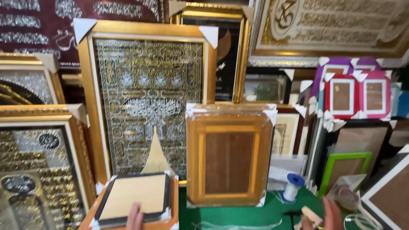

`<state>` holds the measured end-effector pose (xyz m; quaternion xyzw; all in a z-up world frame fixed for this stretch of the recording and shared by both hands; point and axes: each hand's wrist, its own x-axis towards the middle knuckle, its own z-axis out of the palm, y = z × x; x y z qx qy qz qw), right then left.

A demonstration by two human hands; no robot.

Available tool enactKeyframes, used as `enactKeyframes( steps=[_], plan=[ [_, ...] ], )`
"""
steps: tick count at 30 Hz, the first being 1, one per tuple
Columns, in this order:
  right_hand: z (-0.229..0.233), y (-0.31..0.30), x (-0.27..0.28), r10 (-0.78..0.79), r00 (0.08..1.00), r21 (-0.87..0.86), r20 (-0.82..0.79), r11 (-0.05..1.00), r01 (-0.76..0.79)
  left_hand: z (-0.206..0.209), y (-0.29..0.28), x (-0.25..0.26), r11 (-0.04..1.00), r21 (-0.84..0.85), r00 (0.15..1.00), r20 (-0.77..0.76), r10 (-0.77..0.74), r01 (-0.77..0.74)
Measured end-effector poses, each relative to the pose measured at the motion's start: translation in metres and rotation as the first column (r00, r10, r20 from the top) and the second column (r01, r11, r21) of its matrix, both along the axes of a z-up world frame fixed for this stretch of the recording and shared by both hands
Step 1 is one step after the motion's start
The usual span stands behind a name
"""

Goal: Attaching metal hanging hardware to the back of picture frames using a screwdriver.

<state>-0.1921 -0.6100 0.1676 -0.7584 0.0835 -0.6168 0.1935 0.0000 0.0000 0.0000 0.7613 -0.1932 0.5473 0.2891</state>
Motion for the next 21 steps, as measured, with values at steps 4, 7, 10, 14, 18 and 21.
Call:
enactKeyframes(
  steps=[4, 7, 10, 14, 18, 21],
  plan=[
    [0.137, 0.053, 0.037, 0.181, 0.976, 0.054, -0.121, 0.983, -0.175, 0.322, -0.147, -0.135, 0.966, -0.088, 0.961, 0.157, -0.226, 0.241],
    [0.197, 0.064, 0.085, 0.126, 0.965, -0.239, -0.230, 0.954, -0.182, 0.395, -0.179, -0.106, 0.947, 0.079, 0.943, 0.101, -0.318, 0.311],
    [0.233, 0.068, 0.142, 0.085, 0.946, -0.374, -0.314, 0.905, -0.205, 0.422, -0.210, -0.031, 0.944, 0.259, 0.967, 0.101, -0.235, 0.203],
    [0.258, 0.065, 0.222, -0.145, 0.820, -0.468, -0.554, 0.869, -0.162, 0.430, -0.248, 0.068, 0.896, 0.445, 0.997, 0.058, -0.047, 0.017],
    [0.274, 0.062, 0.279, -0.242, 0.589, -0.438, -0.771, 0.873, -0.215, 0.426, -0.260, 0.133, 0.799, 0.599, 0.923, -0.335, 0.189, 0.054],
    [0.249, 0.043, 0.320, -0.197, 0.461, -0.315, -0.865, 0.929, -0.194, 0.396, -0.253, 0.176, 0.786, 0.617, 0.808, -0.481, 0.339, 0.037]
  ],
)
